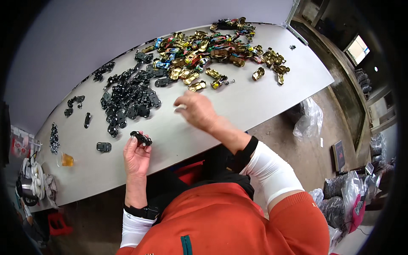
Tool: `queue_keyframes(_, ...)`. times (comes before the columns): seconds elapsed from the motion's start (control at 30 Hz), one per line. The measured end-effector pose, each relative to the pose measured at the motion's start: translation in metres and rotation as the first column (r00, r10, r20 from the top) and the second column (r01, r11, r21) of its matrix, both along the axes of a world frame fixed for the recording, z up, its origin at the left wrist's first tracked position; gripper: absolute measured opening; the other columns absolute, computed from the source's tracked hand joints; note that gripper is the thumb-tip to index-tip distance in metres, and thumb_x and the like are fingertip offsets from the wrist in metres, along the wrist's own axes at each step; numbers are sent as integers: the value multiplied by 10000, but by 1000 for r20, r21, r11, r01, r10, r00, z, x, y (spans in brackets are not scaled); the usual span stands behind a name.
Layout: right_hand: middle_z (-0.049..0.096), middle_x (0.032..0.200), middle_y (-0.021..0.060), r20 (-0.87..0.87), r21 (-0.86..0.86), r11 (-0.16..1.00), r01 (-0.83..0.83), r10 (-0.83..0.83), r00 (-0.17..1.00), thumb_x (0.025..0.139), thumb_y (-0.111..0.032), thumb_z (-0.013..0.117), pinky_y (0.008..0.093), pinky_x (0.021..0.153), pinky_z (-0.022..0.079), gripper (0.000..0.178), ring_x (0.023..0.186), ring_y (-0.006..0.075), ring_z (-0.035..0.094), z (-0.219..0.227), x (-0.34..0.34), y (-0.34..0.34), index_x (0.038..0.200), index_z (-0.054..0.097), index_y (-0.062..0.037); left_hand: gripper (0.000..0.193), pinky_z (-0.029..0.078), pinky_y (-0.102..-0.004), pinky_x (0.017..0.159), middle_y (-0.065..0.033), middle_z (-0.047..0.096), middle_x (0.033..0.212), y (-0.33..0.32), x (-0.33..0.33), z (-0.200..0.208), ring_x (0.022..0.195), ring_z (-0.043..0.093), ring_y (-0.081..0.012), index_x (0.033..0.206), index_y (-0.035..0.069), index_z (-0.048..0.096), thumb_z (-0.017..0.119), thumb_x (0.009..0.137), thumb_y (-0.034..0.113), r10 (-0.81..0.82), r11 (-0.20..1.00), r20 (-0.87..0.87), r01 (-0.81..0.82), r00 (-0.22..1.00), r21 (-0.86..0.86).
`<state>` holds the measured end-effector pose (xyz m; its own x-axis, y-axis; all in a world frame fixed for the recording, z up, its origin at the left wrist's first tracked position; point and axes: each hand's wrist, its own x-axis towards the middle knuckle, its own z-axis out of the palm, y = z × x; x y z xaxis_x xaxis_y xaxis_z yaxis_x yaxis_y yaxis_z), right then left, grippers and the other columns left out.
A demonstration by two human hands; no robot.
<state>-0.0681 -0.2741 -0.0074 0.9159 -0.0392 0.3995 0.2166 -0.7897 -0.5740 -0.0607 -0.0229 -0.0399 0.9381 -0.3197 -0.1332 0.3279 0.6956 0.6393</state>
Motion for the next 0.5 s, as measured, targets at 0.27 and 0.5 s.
queue_keyframes(0.27,555,958,100,-77,-392,915,92,-132,988,777,-108,634,404,743,482,82,887,303,591,-16,47,-60,855,652,-127,240,525,-293,646,-176,634,981,7,-10,-9,856,639,-216,1095,-32,570,574,878,69,-23,997,100,31,995,-76)
queue_keyframes(0.5,560,685,46,-535,521,853,-23,348,769,881,-123,546,242,445,369,135,506,81,465,14,38,-22,956,555,-11,291,498,-299,639,-208,615,1045,15,-4,-20,914,617,-234,1147,-68,534,523,885,56,-106,972,110,126,988,-197)
